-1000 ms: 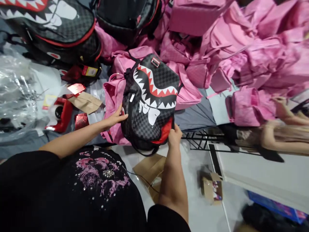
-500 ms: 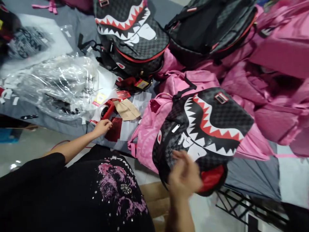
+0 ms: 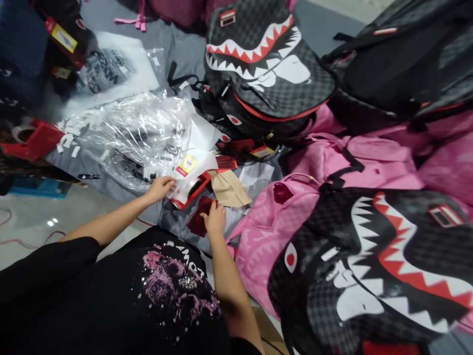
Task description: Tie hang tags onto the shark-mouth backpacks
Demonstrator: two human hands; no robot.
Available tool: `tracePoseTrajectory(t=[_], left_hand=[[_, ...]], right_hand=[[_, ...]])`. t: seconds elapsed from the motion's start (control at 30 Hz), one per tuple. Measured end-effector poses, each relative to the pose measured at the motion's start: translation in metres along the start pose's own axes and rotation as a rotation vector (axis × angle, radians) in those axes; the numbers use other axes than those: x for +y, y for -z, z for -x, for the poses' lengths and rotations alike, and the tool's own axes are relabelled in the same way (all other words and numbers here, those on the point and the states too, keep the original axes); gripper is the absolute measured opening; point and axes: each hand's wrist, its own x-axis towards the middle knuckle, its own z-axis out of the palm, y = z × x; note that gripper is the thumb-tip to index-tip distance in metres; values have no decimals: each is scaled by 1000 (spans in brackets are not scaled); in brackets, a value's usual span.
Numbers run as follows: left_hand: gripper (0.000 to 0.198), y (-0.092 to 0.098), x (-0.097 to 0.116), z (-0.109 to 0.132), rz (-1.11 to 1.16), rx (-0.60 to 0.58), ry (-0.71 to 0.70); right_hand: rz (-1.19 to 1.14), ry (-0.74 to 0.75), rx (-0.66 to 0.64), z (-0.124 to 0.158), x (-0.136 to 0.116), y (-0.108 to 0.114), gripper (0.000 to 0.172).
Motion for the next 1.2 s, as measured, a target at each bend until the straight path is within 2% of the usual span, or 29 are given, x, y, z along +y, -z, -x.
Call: tracePoseTrajectory(t=[0.1,0.2,0.3,0.4,0.5,0.57,0.63,0.7,0.8,0.9,0.97,1.1,1.2], left_hand=[[38,10,-10,-40,-89,27,-15],[53,0,-6,-72,-153,84,-55],[50,-12,1,-95,-224,161,-42],[48,-18,5,-114,-292,202,-7],[49,-19,5,-126,-393,219,49],[40,-17,5,-128,-387,216,71],[28,-13,6,-126,-306,202,70],[17,-6,6,-121,-231,184,42],[8,9,5,-112,-162,163,0],[15,23,-2,-103,-58,167,44],[23,32,-9,-100,14,195,101],[28,48,-27,-97,118,285,195],[28,58,-34,-98,182,309,232]], right_hand=[[33,-8,-4,-4,0,-4,67],[35,-5,-42,-6,1,-4,66],[-8,-31,-52,-6,-2,3,59],[-129,-30,105,-8,-7,15,47],[-266,65,328,-17,-20,36,42],[-308,164,410,-35,-35,55,40],[-292,265,428,-63,-55,75,38],[-217,334,380,-99,-79,94,36],[36,367,220,-158,-115,111,35],[283,394,69,-202,-145,108,34],[341,436,17,-219,-160,98,33],[395,535,-37,-232,-175,79,32],[426,601,-55,-234,-175,82,34]])
